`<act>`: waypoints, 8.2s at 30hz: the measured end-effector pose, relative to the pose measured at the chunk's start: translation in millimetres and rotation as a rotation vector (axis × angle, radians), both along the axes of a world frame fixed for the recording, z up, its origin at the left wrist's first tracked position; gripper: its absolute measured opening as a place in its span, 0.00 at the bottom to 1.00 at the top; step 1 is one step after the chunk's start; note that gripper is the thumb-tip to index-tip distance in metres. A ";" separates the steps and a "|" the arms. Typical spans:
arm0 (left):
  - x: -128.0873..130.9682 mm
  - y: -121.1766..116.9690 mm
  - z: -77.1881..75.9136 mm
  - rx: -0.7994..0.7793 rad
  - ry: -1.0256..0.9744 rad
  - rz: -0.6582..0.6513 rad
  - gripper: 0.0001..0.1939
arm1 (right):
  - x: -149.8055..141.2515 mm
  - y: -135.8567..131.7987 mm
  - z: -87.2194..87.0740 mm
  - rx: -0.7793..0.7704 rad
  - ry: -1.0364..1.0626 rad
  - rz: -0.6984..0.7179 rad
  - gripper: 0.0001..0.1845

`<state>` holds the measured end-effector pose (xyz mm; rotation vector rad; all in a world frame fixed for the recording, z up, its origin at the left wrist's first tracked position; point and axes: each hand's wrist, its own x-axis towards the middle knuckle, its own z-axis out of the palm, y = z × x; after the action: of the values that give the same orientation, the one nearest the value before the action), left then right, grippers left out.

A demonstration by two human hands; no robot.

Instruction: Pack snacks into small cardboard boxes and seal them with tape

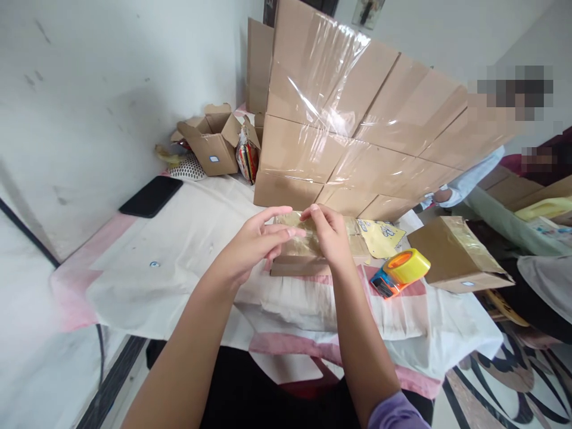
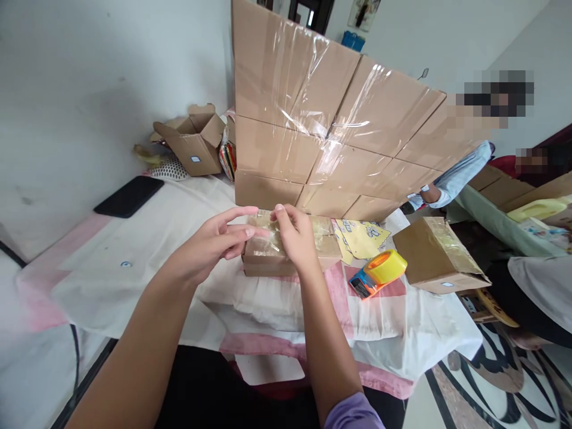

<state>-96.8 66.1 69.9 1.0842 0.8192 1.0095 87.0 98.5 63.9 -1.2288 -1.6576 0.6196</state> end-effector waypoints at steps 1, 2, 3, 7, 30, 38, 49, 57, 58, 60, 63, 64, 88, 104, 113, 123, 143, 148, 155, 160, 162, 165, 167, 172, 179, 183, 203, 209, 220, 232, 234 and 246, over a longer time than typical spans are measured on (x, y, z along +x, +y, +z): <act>1.7 0.4 -0.7 0.008 -0.030 0.018 0.27 | 0.0 -1.0 0.3 0.010 0.009 0.004 0.22; 4.0 0.7 -1.3 0.015 -0.063 0.039 0.26 | 0.2 -2.1 0.6 0.027 0.015 0.013 0.22; 6.7 0.8 -2.1 0.021 -0.099 0.061 0.25 | 0.6 -3.5 0.9 0.051 0.017 0.030 0.22; 17.0 1.3 -6.6 0.050 -0.222 0.141 0.23 | 4.1 -9.2 1.2 0.168 0.032 0.141 0.22; 22.4 -0.3 -7.0 0.175 -0.288 0.243 0.12 | -3.0 -9.3 0.4 -0.001 0.014 0.088 0.12; 15.1 0.6 -4.1 0.094 -0.166 0.064 0.10 | -1.7 -2.6 -6.9 0.108 -0.014 -0.068 0.09; 4.8 -5.5 3.3 0.034 0.029 -0.008 0.11 | 9.5 5.8 -2.0 -0.163 0.271 0.199 0.12; 2.3 -6.0 0.0 0.121 0.117 -0.005 0.12 | 25.6 9.1 22.4 -0.414 0.187 0.332 0.18; 2.9 -6.5 -0.5 0.133 0.140 -0.005 0.13 | 30.8 11.1 28.2 -0.466 0.145 0.393 0.20; 4.8 -7.2 -1.7 0.148 0.176 -0.006 0.14 | 40.6 15.2 39.0 -0.537 0.090 0.481 0.22; 8.4 -8.4 -2.2 0.107 0.190 0.014 0.14 | 46.3 20.2 48.3 -0.543 0.150 0.466 0.20; 9.4 -9.1 -1.8 0.079 0.180 0.033 0.14 | 44.6 21.4 48.9 -0.531 0.187 0.423 0.18; 17.5 -23.3 -20.5 -0.005 0.205 0.082 0.16 | 22.5 -3.2 49.6 -0.271 -0.403 0.157 0.08; 28.7 -28.2 -31.9 0.106 0.322 0.140 0.10 | 24.7 11.3 47.4 -0.171 -0.631 0.309 0.06; 28.2 -34.7 -40.9 0.112 0.221 0.201 0.10 | 11.4 -1.8 43.0 -0.141 -0.850 0.307 0.09; 32.9 -35.7 -43.1 0.118 0.191 0.214 0.09 | 16.2 -5.9 53.8 -0.181 -0.889 0.369 0.08; 31.1 -37.7 -38.5 0.065 0.072 0.335 0.13 | 24.4 2.1 40.2 -0.419 -0.362 0.335 0.12; 28.4 -35.6 -36.4 0.032 -0.030 0.327 0.14 | 23.8 -0.2 55.4 -0.402 -0.442 0.340 0.10; 21.7 -37.6 -25.8 0.031 -0.093 0.410 0.15 | 21.0 -2.9 52.3 -0.450 -0.278 0.349 0.10; 17.0 -38.1 -26.6 0.032 -0.077 0.405 0.16 | 16.7 -4.2 32.1 -0.536 -0.039 0.386 0.12; 15.9 -37.1 -27.9 0.032 -0.079 0.413 0.16 | 15.4 -3.5 28.5 -0.540 0.027 0.401 0.12; 13.8 -35.2 -26.8 0.013 -0.091 0.442 0.17 | 14.7 -2.3 29.4 -0.588 0.077 0.428 0.14; 11.9 -34.2 -23.7 -0.020 -0.103 0.459 0.17 | 15.5 -2.3 33.4 -0.615 0.024 0.452 0.14; 6.0 -34.2 -14.4 -0.095 -0.177 0.462 0.19 | 18.1 -4.6 43.5 -0.654 -0.163 0.516 0.15; 2.8 -37.6 -15.3 -0.076 -0.168 0.429 0.19 | 10.6 2.2 54.6 -0.531 -0.250 0.441 0.10; 3.5 -36.7 -20.6 -0.056 -0.168 0.458 0.19 | 3.3 19.7 72.2 -0.521 -0.384 0.476 0.06; -2.4 -75.2 2.1 -0.237 0.126 0.263 0.15 | -13.6 44.6 32.6 -0.240 -0.381 0.364 0.05; 5.4 -89.3 2.1 -0.120 0.141 0.294 0.12 | -17.4 31.8 35.0 -0.124 -0.412 0.412 0.06; -4.7 -54.6 -27.3 0.157 0.139 0.793 0.08 | -22.9 12.2 41.8 0.166 -0.072 0.669 0.08; 4.0 -52.5 -37.8 0.433 0.300 0.699 0.22 | -21.5 3.5 31.8 -0.251 0.497 0.940 0.08; 1.9 -50.1 -41.0 0.414 0.369 0.584 0.19 | -24.6 0.3 31.0 -0.284 0.577 0.999 0.08; 9.8 -67.0 -31.9 0.573 0.481 0.397 0.06 | -24.8 -34.3 36.2 -0.320 0.592 0.801 0.13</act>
<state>-87.0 -0.8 38.0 1.7411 1.2035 1.3892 62.2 64.2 100.0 -0.4412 -1.5138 1.6134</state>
